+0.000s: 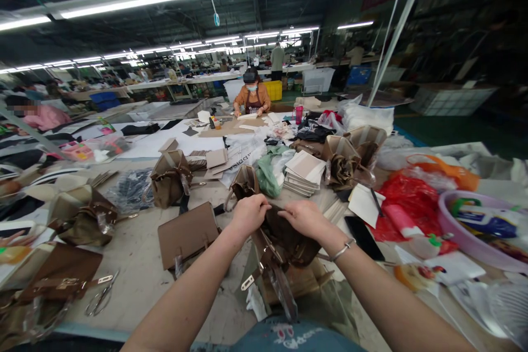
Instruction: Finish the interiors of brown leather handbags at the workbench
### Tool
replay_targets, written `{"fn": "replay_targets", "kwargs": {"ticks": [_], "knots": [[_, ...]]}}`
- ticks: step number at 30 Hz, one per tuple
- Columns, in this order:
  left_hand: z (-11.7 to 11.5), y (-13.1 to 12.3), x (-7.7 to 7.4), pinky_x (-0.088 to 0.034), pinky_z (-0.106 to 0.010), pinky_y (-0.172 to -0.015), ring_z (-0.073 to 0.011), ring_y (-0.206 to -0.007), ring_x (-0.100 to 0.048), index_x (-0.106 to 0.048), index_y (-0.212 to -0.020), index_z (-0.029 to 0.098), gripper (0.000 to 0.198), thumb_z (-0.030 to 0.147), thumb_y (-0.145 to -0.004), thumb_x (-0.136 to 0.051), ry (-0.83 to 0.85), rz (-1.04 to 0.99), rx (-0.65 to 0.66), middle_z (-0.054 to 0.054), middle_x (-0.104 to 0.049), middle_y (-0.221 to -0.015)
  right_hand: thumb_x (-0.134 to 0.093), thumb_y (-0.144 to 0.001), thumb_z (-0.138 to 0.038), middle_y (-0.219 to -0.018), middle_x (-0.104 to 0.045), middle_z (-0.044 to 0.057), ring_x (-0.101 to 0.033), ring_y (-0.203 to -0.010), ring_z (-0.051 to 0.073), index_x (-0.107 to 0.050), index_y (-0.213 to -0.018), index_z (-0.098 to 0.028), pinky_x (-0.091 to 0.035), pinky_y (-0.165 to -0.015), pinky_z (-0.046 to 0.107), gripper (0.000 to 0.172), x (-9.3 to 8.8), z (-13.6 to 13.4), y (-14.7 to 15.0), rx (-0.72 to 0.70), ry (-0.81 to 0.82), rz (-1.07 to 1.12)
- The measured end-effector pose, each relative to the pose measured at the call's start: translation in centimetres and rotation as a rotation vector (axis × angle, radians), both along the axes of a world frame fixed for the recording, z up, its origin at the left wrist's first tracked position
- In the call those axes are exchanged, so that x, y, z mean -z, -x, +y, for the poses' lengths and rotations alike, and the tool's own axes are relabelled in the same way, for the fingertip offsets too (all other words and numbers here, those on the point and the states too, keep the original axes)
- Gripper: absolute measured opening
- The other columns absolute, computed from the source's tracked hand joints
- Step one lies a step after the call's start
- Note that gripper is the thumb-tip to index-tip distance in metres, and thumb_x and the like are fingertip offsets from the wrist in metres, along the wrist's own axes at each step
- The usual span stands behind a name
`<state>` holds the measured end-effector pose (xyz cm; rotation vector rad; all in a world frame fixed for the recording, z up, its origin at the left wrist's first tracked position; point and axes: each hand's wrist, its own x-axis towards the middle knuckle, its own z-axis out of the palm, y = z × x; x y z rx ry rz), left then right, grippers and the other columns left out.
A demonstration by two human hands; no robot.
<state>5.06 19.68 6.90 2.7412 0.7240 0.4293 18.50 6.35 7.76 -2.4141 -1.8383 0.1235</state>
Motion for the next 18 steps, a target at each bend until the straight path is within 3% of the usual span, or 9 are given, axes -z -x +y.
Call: {"fn": "replay_targets", "kwargs": {"ticks": [5,7,10,13,15,16,18], "knots": [[0.1,-0.1,0.4,-0.044,-0.027,-0.070,-0.0174,-0.076,-0.062,-0.061,-0.076,0.020,0.013,0.029,-0.081,-0.053,0.015,-0.033,0.008,-0.001,-0.067,-0.079,-0.041,-0.081,-0.063,-0.093,-0.069,0.004,-0.062,-0.084,0.020,-0.063,-0.106,-0.027,-0.041,-0.069,0.026,0.049,-0.9,-0.2,-0.3,-0.065,-0.037,0.129],[0.0,-0.1,0.3,-0.045,-0.028,-0.071,-0.0172,-0.076,-0.061,-0.060,-0.074,0.020,0.012,0.027,-0.081,-0.053,0.037,-0.047,0.018,-0.002,-0.066,-0.078,-0.044,-0.082,-0.060,-0.100,-0.068,0.003,-0.062,-0.089,0.020,-0.059,-0.113,-0.028,-0.041,-0.071,0.026,0.047,-1.1,0.4,-0.1,-0.075,-0.050,0.126],[-0.2,0.1,0.4,-0.046,-0.028,-0.076,-0.0159,-0.080,-0.061,-0.060,-0.081,0.020,0.005,0.021,-0.078,-0.055,0.143,-0.147,0.045,-0.001,-0.065,-0.083,-0.039,-0.089,-0.046,-0.095,-0.069,0.004,-0.062,-0.087,0.019,-0.064,-0.103,-0.027,-0.041,-0.071,0.026,0.034,-0.9,1.6,0.4,-0.049,-0.015,0.042],[-0.6,1.0,0.7,-0.047,-0.031,-0.083,-0.0171,-0.095,-0.060,-0.047,-0.115,0.021,0.051,0.020,-0.068,-0.065,0.299,-0.322,0.027,-0.006,-0.057,-0.115,-0.037,-0.090,-0.041,-0.087,-0.070,0.007,-0.063,-0.081,0.020,-0.067,-0.089,-0.023,-0.042,-0.068,0.027,0.035,-0.5,2.5,0.6,-0.009,0.011,-0.035],[-0.5,1.8,0.9,-0.047,-0.035,-0.086,-0.0207,-0.102,-0.058,-0.032,-0.129,0.021,0.078,0.020,-0.061,-0.070,0.367,-0.308,-0.050,-0.011,-0.051,-0.124,-0.037,-0.090,-0.040,-0.086,-0.069,0.007,-0.063,-0.080,0.020,-0.067,-0.087,-0.022,-0.042,-0.067,0.027,0.036,-0.3,2.7,0.5,-0.001,-0.003,-0.049],[-0.3,2.2,0.9,-0.047,-0.036,-0.086,-0.0221,-0.102,-0.058,-0.031,-0.130,0.020,0.080,0.019,-0.060,-0.071,0.397,-0.249,-0.090,-0.012,-0.054,-0.121,-0.037,-0.090,-0.040,-0.087,-0.069,0.008,-0.063,-0.080,0.020,-0.067,-0.086,-0.022,-0.041,-0.067,0.027,0.035,-0.3,2.7,0.3,-0.003,-0.009,-0.049],[0.4,3.0,0.7,-0.047,-0.036,-0.085,-0.0220,-0.097,-0.060,-0.039,-0.123,0.018,0.067,0.014,-0.063,-0.067,0.462,-0.104,-0.108,-0.009,-0.063,-0.105,-0.039,-0.089,-0.039,-0.086,-0.069,0.007,-0.062,-0.080,0.020,-0.067,-0.085,-0.022,-0.041,-0.067,0.026,0.033,-0.2,2.4,0.0,-0.031,-0.011,-0.048]]}}
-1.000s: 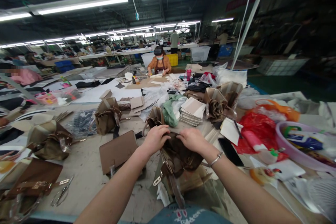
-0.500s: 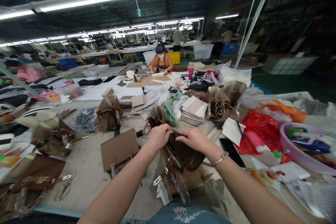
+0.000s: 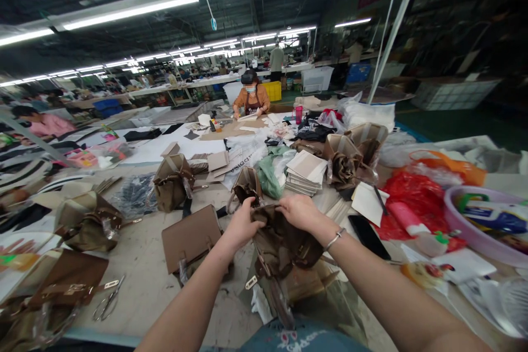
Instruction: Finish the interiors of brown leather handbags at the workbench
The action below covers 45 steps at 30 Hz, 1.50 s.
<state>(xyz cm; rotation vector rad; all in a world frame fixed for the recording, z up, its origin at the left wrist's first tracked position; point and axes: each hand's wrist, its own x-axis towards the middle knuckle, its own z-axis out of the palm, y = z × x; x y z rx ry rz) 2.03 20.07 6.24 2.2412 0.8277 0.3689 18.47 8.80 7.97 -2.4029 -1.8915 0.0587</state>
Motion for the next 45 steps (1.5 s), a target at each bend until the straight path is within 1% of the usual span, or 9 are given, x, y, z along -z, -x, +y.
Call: {"fn": "replay_targets", "kwargs": {"ticks": [3,6,10,13,20,25,33,38,45], "knots": [[1.4,0.6,-0.6,-0.049,-0.031,-0.079,-0.0173,-0.086,-0.063,-0.046,-0.112,0.019,0.048,0.008,-0.068,-0.058,0.155,0.062,0.157,-0.002,-0.067,-0.089,-0.040,-0.088,-0.041,-0.085,-0.070,0.006,-0.062,-0.080,0.020,-0.067,-0.082,-0.023,-0.040,-0.066,0.027,0.033,0.1,-0.4,-0.6,-0.068,0.004,0.008],[1.8,0.5,-0.9,-0.050,-0.027,-0.075,-0.0146,-0.083,-0.063,-0.045,-0.110,0.020,0.047,0.005,-0.067,-0.056,0.236,0.008,0.221,0.000,-0.066,-0.090,-0.039,-0.089,-0.041,-0.084,-0.070,0.004,-0.062,-0.078,0.019,-0.067,-0.083,-0.024,-0.039,-0.064,0.026,0.033,0.4,-0.8,-1.1,-0.074,-0.011,0.012],[0.3,-0.2,-0.9,-0.044,-0.032,-0.092,-0.0177,-0.101,-0.057,-0.056,-0.100,0.022,0.037,0.009,-0.066,-0.061,-0.143,-0.086,0.185,-0.002,-0.060,-0.107,-0.039,-0.089,-0.039,-0.084,-0.069,0.005,-0.062,-0.077,0.020,-0.066,-0.083,-0.023,-0.039,-0.063,0.027,0.032,0.5,-1.3,-1.2,-0.039,-0.021,-0.015],[-0.9,-0.7,-0.9,-0.043,-0.032,-0.093,-0.0184,-0.104,-0.054,-0.061,-0.093,0.022,0.025,0.013,-0.070,-0.061,-0.366,-0.093,0.166,-0.004,-0.055,-0.114,-0.039,-0.089,-0.038,-0.086,-0.069,0.006,-0.062,-0.080,0.019,-0.066,-0.084,-0.022,-0.039,-0.066,0.026,0.032,0.4,-1.4,-0.8,-0.030,-0.017,-0.020],[-0.8,-1.9,-1.0,-0.047,-0.032,-0.083,-0.0177,-0.092,-0.056,-0.064,-0.081,0.020,0.007,0.019,-0.076,-0.060,-0.578,-0.084,0.149,-0.004,-0.060,-0.100,-0.040,-0.089,-0.039,-0.085,-0.069,0.006,-0.062,-0.080,0.020,-0.066,-0.085,-0.022,-0.040,-0.065,0.026,0.031,0.0,-1.7,-0.5,-0.013,-0.008,-0.025],[-1.2,-2.2,-1.1,-0.039,-0.041,-0.095,-0.0196,-0.100,-0.055,-0.066,-0.083,0.021,0.009,0.021,-0.079,-0.057,-0.721,-0.126,0.175,-0.005,-0.059,-0.110,-0.039,-0.090,-0.040,-0.084,-0.069,0.007,-0.062,-0.079,0.020,-0.066,-0.084,-0.021,-0.041,-0.065,0.026,0.033,0.0,-1.8,-0.6,0.009,-0.014,-0.012],[-1.4,-2.3,-0.9,-0.030,-0.050,-0.102,-0.0197,-0.098,-0.057,-0.066,-0.077,0.021,0.007,0.019,-0.077,-0.059,-0.710,-0.089,0.205,-0.004,-0.061,-0.108,-0.041,-0.089,-0.040,-0.082,-0.069,0.006,-0.062,-0.077,0.020,-0.065,-0.081,-0.021,-0.040,-0.062,0.026,0.032,0.2,-1.6,-0.9,0.020,-0.026,-0.003],[-0.8,-2.5,-0.2,-0.046,-0.034,-0.087,-0.0174,-0.093,-0.058,-0.067,-0.085,0.020,0.013,0.021,-0.081,-0.055,-0.671,-0.157,0.284,-0.006,-0.063,-0.101,-0.041,-0.089,-0.039,-0.082,-0.069,0.006,-0.062,-0.076,0.020,-0.065,-0.081,-0.021,-0.040,-0.062,0.026,0.031,0.7,-1.6,-1.2,0.000,-0.053,-0.008],[-0.9,-2.7,-0.9,-0.047,-0.026,-0.076,-0.0151,-0.085,-0.060,-0.066,-0.084,0.020,0.017,0.024,-0.084,-0.049,-0.620,0.001,0.299,-0.004,-0.063,-0.097,-0.042,-0.088,-0.037,-0.083,-0.068,0.007,-0.062,-0.077,0.020,-0.066,-0.081,-0.021,-0.040,-0.064,0.027,0.030,0.7,-1.6,-1.2,-0.017,-0.040,0.002]]}}
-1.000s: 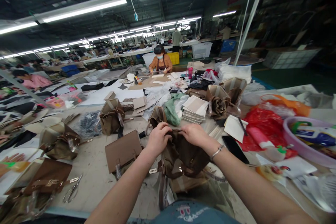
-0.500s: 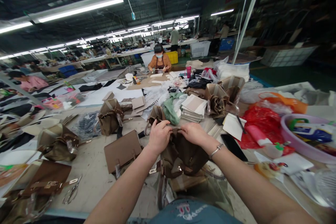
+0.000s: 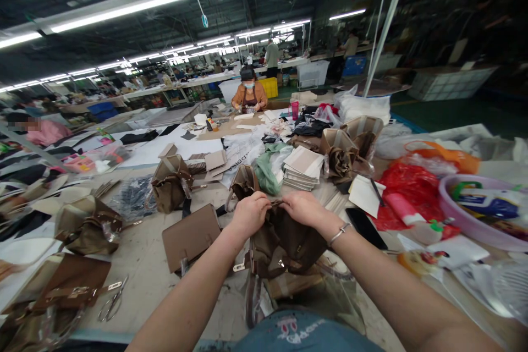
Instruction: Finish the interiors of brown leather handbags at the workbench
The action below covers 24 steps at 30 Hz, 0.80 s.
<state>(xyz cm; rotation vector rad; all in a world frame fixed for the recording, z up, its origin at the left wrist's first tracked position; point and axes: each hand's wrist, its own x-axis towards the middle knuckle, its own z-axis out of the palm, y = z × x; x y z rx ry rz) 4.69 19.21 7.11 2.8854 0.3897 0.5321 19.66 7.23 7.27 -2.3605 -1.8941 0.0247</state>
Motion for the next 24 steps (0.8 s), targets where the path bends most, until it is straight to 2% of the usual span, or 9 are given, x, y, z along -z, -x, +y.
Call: {"fn": "replay_targets", "kwargs": {"ticks": [6,12,17,20,24], "knots": [[-0.4,-0.6,-1.0,-0.045,-0.027,-0.070,-0.0168,-0.079,-0.061,-0.059,-0.084,0.018,0.018,0.023,-0.086,-0.043,-0.041,0.190,-0.089,-0.005,-0.062,-0.086,-0.040,-0.089,-0.040,-0.085,-0.069,0.007,-0.062,-0.080,0.020,-0.066,-0.084,-0.022,-0.040,-0.066,0.027,0.032,-0.2,0.1,-0.2,-0.018,0.023,0.017],[-0.8,-1.1,-0.8,-0.044,-0.029,-0.066,-0.0192,-0.076,-0.061,-0.054,-0.081,0.017,0.015,0.021,-0.084,-0.040,-0.085,0.236,-0.157,-0.006,-0.062,-0.083,-0.038,-0.089,-0.046,-0.084,-0.070,0.006,-0.062,-0.079,0.020,-0.068,-0.085,-0.024,-0.041,-0.065,0.026,0.038,0.0,0.1,-0.6,-0.008,0.005,0.070],[-1.1,-1.2,-0.5,-0.045,-0.029,-0.065,-0.0200,-0.076,-0.061,-0.054,-0.083,0.016,0.017,0.021,-0.085,-0.038,-0.083,0.230,-0.171,-0.008,-0.062,-0.084,-0.049,-0.080,-0.058,-0.096,-0.069,0.002,-0.062,-0.085,0.020,-0.062,-0.110,-0.030,-0.042,-0.069,0.026,0.044,0.0,-0.1,-0.9,-0.047,-0.063,0.180],[-1.1,-1.3,-0.4,-0.045,-0.029,-0.066,-0.0197,-0.076,-0.061,-0.054,-0.084,0.015,0.016,0.020,-0.084,-0.039,-0.076,0.209,-0.175,-0.008,-0.062,-0.084,-0.049,-0.082,-0.053,-0.102,-0.068,0.003,-0.061,-0.090,0.020,-0.059,-0.115,-0.028,-0.043,-0.073,0.026,0.043,-0.2,0.2,-0.8,-0.050,-0.079,0.184],[-0.9,-1.2,-0.3,-0.046,-0.029,-0.065,-0.0200,-0.075,-0.061,-0.054,-0.083,0.015,0.014,0.019,-0.084,-0.040,-0.062,0.171,-0.163,-0.009,-0.062,-0.082,-0.046,-0.086,-0.043,-0.103,-0.068,0.001,-0.061,-0.091,0.018,-0.062,-0.110,-0.029,-0.042,-0.074,0.025,0.032,-0.6,1.1,-0.5,-0.084,-0.073,0.168]]}}
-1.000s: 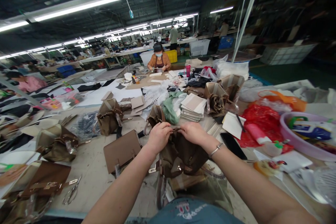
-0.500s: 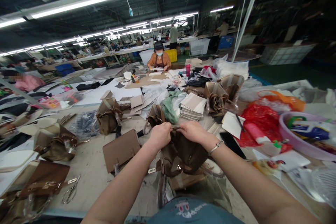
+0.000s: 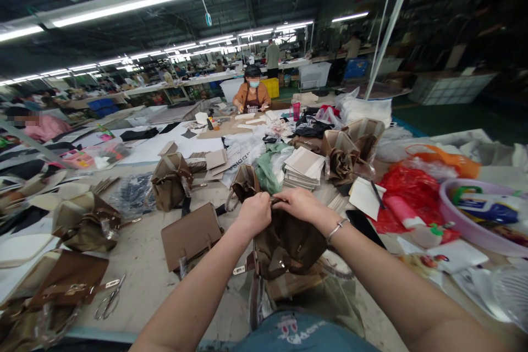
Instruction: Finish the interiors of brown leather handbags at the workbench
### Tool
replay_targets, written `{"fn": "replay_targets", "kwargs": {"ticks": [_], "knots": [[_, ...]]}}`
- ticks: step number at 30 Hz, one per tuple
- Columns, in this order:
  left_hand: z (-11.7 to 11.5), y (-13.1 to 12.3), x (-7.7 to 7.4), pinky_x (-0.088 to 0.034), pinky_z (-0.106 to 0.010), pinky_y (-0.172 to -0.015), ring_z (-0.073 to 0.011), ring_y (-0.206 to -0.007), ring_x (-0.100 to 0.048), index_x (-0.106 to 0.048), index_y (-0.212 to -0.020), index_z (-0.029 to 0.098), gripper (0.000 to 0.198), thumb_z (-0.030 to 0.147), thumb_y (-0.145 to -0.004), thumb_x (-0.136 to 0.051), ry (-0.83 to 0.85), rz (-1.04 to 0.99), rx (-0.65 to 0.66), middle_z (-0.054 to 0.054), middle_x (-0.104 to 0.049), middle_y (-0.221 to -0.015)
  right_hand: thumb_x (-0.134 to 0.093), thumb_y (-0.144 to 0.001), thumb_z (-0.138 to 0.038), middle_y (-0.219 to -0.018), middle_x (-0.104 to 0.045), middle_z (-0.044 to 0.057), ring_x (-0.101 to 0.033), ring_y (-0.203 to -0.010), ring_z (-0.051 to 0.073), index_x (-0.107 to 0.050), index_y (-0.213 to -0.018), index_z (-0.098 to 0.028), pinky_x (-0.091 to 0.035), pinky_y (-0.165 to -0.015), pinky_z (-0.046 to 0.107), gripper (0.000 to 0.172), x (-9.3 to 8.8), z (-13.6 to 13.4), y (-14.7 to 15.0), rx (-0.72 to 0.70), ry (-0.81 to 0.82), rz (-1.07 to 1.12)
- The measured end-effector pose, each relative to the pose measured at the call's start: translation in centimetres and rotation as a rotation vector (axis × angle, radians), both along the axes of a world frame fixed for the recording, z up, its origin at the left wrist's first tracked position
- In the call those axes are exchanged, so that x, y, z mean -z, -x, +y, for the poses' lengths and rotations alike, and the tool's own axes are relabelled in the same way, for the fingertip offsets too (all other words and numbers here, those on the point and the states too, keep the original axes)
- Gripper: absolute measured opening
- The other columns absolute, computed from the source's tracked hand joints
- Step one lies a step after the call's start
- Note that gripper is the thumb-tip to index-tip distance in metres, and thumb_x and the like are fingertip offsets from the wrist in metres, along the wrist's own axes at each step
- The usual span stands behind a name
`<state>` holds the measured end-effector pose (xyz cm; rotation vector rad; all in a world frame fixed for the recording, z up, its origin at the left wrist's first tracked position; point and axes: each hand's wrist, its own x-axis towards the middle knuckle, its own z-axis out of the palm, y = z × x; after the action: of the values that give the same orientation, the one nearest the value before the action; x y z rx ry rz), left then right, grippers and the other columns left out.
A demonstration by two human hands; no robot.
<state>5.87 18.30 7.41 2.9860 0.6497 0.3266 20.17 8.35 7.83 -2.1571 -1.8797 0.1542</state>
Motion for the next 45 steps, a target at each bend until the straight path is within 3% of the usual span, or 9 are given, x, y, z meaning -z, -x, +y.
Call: {"fn": "replay_targets", "kwargs": {"ticks": [4,7,12,18,28,32,36,41,45], "knots": [[0.5,0.3,0.6,-0.048,-0.029,-0.070,-0.0185,-0.077,-0.061,-0.055,-0.079,0.016,0.011,0.019,-0.082,-0.045,0.079,-0.103,0.036,-0.006,-0.063,-0.080,-0.042,-0.088,-0.043,-0.092,-0.070,0.002,-0.061,-0.085,0.017,-0.068,-0.094,-0.027,-0.040,-0.070,0.025,0.031,-0.3,0.5,0.3,0.007,0.030,-0.038],[1.0,0.7,1.4,-0.049,-0.029,-0.078,-0.0164,-0.083,-0.062,-0.057,-0.081,0.018,0.004,0.019,-0.079,-0.054,0.286,-0.284,0.082,-0.004,-0.065,-0.085,-0.043,-0.089,-0.041,-0.090,-0.070,0.003,-0.060,-0.083,0.017,-0.069,-0.091,-0.025,-0.038,-0.068,0.025,0.030,-0.2,0.5,0.3,0.028,0.031,-0.073],[2.0,1.7,1.8,-0.052,-0.027,-0.075,-0.0138,-0.084,-0.064,-0.051,-0.105,0.018,0.040,0.015,-0.068,-0.066,0.697,-0.429,0.006,-0.006,-0.063,-0.108,-0.045,-0.088,-0.038,-0.083,-0.069,0.003,-0.059,-0.075,0.015,-0.068,-0.085,-0.023,-0.034,-0.062,0.024,0.028,0.3,0.4,-0.3,-0.004,-0.028,-0.079],[2.7,2.2,0.9,-0.048,-0.028,-0.075,-0.0155,-0.076,-0.064,-0.069,-0.083,0.021,0.012,0.021,-0.073,-0.062,0.496,-0.193,-0.028,0.000,-0.071,-0.081,-0.047,-0.087,-0.035,-0.076,-0.067,0.002,-0.056,-0.070,0.013,-0.068,-0.078,-0.021,-0.032,-0.061,0.022,0.027,0.9,0.5,-1.2,-0.124,-0.072,-0.005],[2.3,0.9,1.6,-0.049,-0.026,-0.070,-0.0146,-0.075,-0.063,-0.061,-0.098,0.024,0.030,0.021,-0.069,-0.066,0.481,-0.254,-0.063,0.001,-0.069,-0.086,-0.048,-0.087,-0.033,-0.087,-0.067,0.003,-0.059,-0.080,0.015,-0.066,-0.095,-0.022,-0.039,-0.070,0.023,0.023,1.8,0.2,-2.1,-0.100,-0.142,0.050],[2.0,0.7,1.5,-0.050,-0.027,-0.076,-0.0137,-0.080,-0.061,-0.062,-0.088,0.022,0.020,0.014,-0.070,-0.064,0.409,-0.335,0.045,0.000,-0.066,-0.095,-0.054,-0.084,-0.035,-0.110,-0.061,0.007,-0.056,-0.097,0.017,-0.053,-0.120,-0.021,-0.042,-0.084,0.028,0.039,1.9,-0.5,-2.4,-0.143,-0.295,0.092],[1.9,0.9,1.3,-0.047,-0.029,-0.086,-0.0150,-0.094,-0.059,-0.063,-0.084,0.022,0.015,0.012,-0.073,-0.061,0.326,-0.368,0.129,-0.002,-0.064,-0.102,-0.059,-0.079,-0.044,-0.109,-0.061,0.009,-0.055,-0.101,0.020,-0.053,-0.120,-0.020,-0.043,-0.088,0.032,0.049,1.7,-0.7,-3.1,-0.199,-0.315,0.130],[2.0,1.2,1.2,-0.048,-0.029,-0.081,-0.0157,-0.087,-0.060,-0.061,-0.090,0.021,0.017,0.015,-0.074,-0.061,0.295,-0.330,0.070,-0.001,-0.066,-0.092,-0.063,-0.076,-0.043,-0.115,-0.060,0.009,-0.051,-0.108,0.022,-0.052,-0.123,-0.021,-0.040,-0.094,0.037,0.053,0.5,-0.8,-2.9,-0.154,-0.329,0.119],[2.0,1.2,1.2,-0.048,-0.029,-0.081,-0.0157,-0.087,-0.059,-0.059,-0.088,0.021,0.016,0.014,-0.074,-0.059,0.303,-0.363,0.039,-0.001,-0.065,-0.092,-0.061,-0.078,-0.028,-0.128,-0.052,0.006,-0.027,-0.129,0.031,-0.052,-0.122,-0.028,-0.022,-0.102,0.056,0.045,-1.0,-2.2,0.8,0.098,-0.339,-0.047]]}}
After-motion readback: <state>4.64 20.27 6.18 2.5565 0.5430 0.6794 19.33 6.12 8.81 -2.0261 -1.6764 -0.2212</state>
